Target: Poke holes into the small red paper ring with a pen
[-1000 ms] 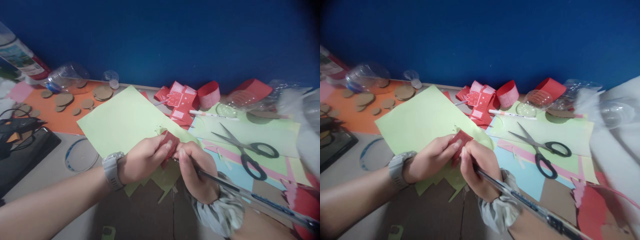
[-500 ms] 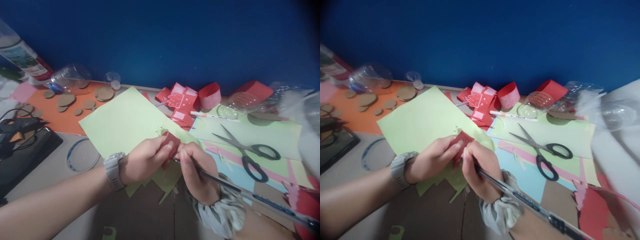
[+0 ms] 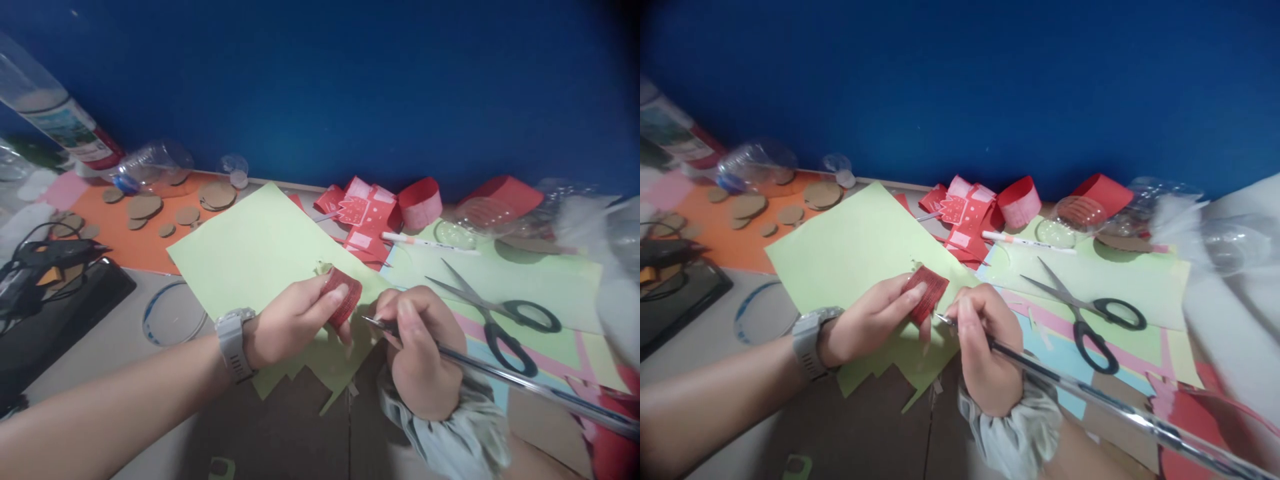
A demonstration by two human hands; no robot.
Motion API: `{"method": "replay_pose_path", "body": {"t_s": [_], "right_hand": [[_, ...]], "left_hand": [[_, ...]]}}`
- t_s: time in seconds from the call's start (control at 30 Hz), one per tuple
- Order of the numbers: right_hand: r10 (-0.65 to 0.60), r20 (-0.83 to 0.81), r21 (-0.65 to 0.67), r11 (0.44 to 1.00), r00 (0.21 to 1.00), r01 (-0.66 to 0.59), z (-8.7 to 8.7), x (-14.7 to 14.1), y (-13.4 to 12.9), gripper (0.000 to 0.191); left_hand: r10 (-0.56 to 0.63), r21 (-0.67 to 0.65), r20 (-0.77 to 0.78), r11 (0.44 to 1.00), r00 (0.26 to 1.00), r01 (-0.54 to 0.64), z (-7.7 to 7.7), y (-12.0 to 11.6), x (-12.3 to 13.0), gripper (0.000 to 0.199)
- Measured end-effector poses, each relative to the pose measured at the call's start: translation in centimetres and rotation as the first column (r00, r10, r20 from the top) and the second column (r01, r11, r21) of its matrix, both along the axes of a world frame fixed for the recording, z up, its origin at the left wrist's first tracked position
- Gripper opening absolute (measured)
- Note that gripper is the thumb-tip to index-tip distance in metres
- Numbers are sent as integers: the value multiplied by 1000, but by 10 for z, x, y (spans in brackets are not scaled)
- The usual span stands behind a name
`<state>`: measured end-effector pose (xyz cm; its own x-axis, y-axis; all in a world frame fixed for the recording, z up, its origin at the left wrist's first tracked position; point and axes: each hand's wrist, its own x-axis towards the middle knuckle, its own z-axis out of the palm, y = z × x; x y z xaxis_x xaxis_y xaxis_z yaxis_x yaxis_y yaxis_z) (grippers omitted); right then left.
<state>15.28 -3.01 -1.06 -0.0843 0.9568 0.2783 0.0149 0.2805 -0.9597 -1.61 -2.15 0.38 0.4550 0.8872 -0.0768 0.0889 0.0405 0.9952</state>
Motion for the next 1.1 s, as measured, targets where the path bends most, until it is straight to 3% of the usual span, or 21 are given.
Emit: {"method": "replay_pose_path", "body": {"t_s": [0.13,0.27,0.43,0.6,0.73,0.93,1.1], "right_hand": [[19,-56,-103,994,998,-25,-4,2,0,25],[22,-32,-88,996,999,-25,0,1,1,26],[23,-13,-66,998,1000,-24,10,-3,4,31],[-4,52,-48,999,999,7,8,-1,6,34],[1,66,-106,994,998,6,7,-1,7,36],[64,-43,-184,980,997,-71,11,-3,8,40],[98,-22,-269,958,995,-101,4,-1,8,39]], "left_hand": [[16,-37,61,999,998,-14,0,0,0,42],[59,10,44,998,997,-60,0,1,4,46],[115,-47,140,993,983,-110,0,-1,9,48],[203,52,187,975,961,-216,0,-6,10,27],[245,109,108,960,963,-257,0,-4,10,28],[133,60,20,989,991,-134,2,-4,11,42],[33,60,-219,998,975,-21,3,-4,7,37]]}}
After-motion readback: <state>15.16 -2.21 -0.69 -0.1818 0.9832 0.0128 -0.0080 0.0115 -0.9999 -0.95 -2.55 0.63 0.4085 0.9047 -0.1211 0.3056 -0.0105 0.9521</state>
